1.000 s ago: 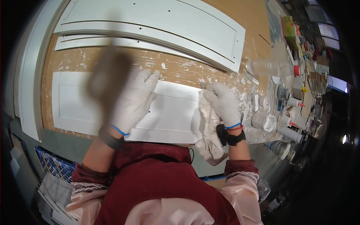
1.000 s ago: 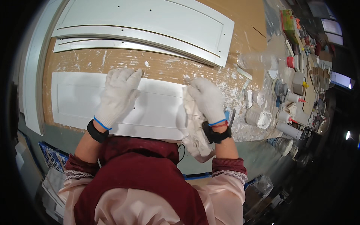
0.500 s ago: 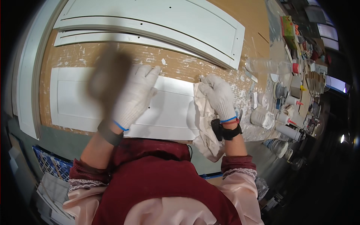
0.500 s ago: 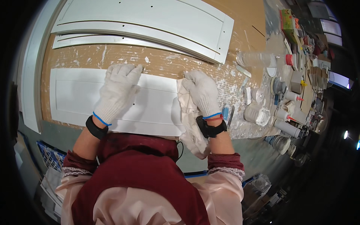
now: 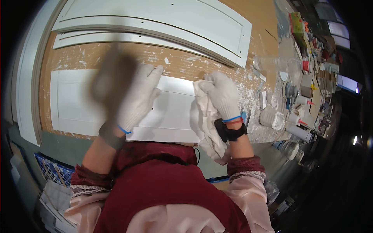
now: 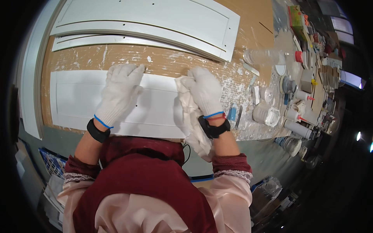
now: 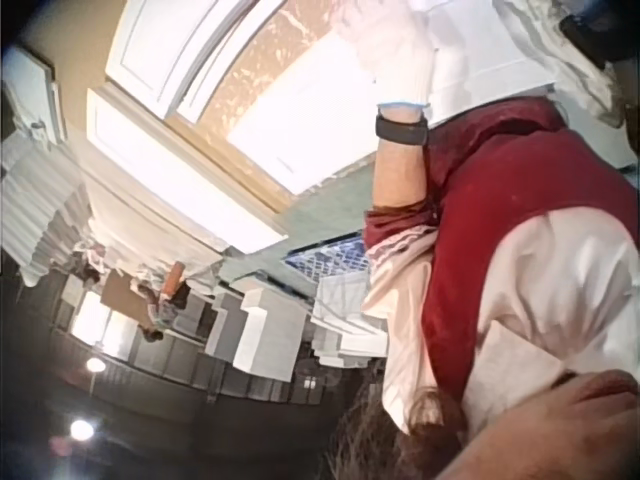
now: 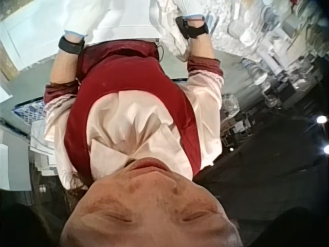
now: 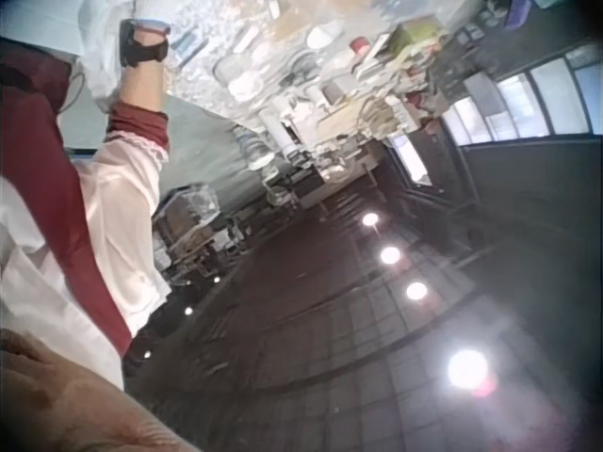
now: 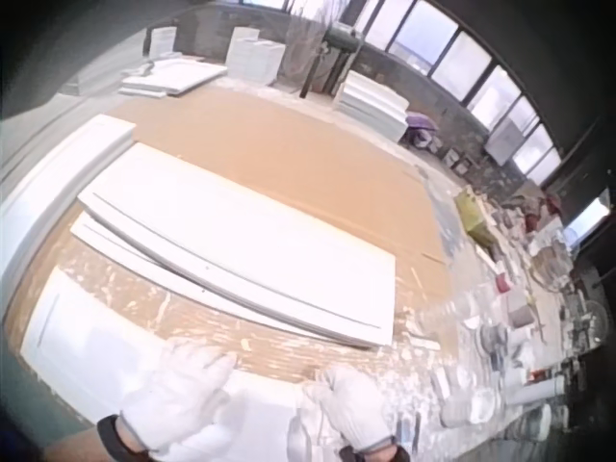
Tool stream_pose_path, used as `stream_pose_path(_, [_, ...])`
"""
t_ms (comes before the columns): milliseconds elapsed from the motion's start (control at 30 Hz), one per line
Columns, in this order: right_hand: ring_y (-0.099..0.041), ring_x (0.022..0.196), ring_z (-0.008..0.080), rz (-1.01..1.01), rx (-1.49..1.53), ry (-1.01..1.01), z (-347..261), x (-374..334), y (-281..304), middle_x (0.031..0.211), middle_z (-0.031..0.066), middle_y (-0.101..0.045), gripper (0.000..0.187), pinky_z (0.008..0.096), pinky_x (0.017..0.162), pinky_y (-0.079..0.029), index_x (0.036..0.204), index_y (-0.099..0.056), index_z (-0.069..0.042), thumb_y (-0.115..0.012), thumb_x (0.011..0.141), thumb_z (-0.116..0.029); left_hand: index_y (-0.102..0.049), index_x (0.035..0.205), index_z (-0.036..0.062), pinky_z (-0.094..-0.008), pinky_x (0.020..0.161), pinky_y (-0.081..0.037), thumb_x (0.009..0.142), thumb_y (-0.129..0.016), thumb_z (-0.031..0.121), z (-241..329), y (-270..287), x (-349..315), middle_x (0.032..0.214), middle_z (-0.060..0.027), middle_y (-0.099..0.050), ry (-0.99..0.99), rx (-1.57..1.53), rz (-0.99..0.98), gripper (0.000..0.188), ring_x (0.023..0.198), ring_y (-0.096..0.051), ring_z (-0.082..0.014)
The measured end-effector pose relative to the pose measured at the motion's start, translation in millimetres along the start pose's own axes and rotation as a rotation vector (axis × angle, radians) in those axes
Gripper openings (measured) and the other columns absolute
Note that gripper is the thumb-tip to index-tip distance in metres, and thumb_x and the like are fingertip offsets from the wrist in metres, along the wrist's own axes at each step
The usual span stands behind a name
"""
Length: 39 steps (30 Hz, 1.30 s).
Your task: The person sands the surface of a white wooden cabinet door using a blue sanding block. They work on the flat panels and edges, then wipe the surface with a cloth to remove dust. The person repeats the sanding process on different sections of the door.
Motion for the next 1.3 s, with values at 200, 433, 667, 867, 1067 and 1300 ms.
stream_pose_path(200, [-0.063,0.08,0.0364,0.013,-0.005,-0.09,17,-8,17,0.084,0.0181,-0.065,0.032,0.0436,0.071,-0.049,0.084,-0.064,-0.005,-0.066,0.078,-0.037,-0.056,0.123,0.0058,-0.0447,0.101,-0.036,0.073,-0.071,0.014,-1,0,1,0.114,-0.012,-0.057,-0.01,0.01,0.015,0.053,0.111,-0.051,-0.0304])
stream_pose_path(433, [-0.063,0.078,0.0373,-0.008,-0.089,-0.162,38,-7,20,0.081,0.0181,-0.066,0.035,0.044,0.069,-0.049,0.085,-0.065,-0.005,-0.066,0.077,-0.04,-0.056,0.124,0.0069,-0.0447,0.101,-0.036,0.073,-0.072,0.015,-2,-7,0,0.114,-0.0111,-0.057,-0.021,0.062,0.017,0.054,0.111,-0.051,-0.0302])
stream_pose_path(667, [-0.063,0.089,0.0355,-0.092,-0.027,-0.048,-13,6,-4,0.093,0.0172,-0.065,0.033,0.0428,0.076,-0.049,0.09,-0.066,-0.007,-0.064,0.079,-0.039,-0.056,0.126,0.0075,-0.0447,0.101,-0.036,0.075,-0.072,0.017,-16,-17,-7,0.115,-0.0112,-0.058,-0.015,0.023,0.052,0.054,0.112,-0.051,-0.0295])
stream_pose_path(867, [-0.064,0.081,0.0357,0.023,-0.094,-0.096,39,-8,21,0.085,0.0171,-0.067,0.033,0.0436,0.072,-0.05,0.089,-0.067,-0.007,-0.066,0.078,-0.039,-0.056,0.124,0.0067,-0.0439,0.1,-0.037,0.074,-0.073,0.017,-7,-8,-3,0.114,-0.0112,-0.058,-0.004,0.02,0.031,0.054,0.11,-0.051,-0.029])
stream_pose_path(1067, [-0.064,0.082,0.0354,0.015,-0.085,-0.126,40,-11,18,0.085,0.0173,-0.066,0.034,0.044,0.073,-0.05,0.089,-0.067,-0.006,-0.066,0.078,-0.039,-0.053,0.127,0.001,-0.0379,0.084,-0.045,0.083,-0.067,0.006,3,0,0,0.103,-0.0144,-0.058,-0.025,-0.035,0.05,0.046,0.094,-0.056,-0.0291])
stream_pose_path(1300, [-0.063,0.087,0.0347,-0.054,-0.051,-0.019,-4,0,-2,0.091,0.0175,-0.066,0.029,0.0432,0.075,-0.049,0.09,-0.068,-0.008,-0.065,0.079,-0.035,-0.057,0.126,0.0088,-0.044,0.101,-0.036,0.073,-0.073,0.017,-14,-15,-6,0.115,-0.0107,-0.058,-0.013,0.019,0.05,0.056,0.112,-0.051,-0.0285])
Point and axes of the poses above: each hand's wrist, its own x-axis towards the middle knuckle, its own y-axis out of the back of the hand, z = x × y, the point moved 3 cm from there along x, towards the middle knuckle
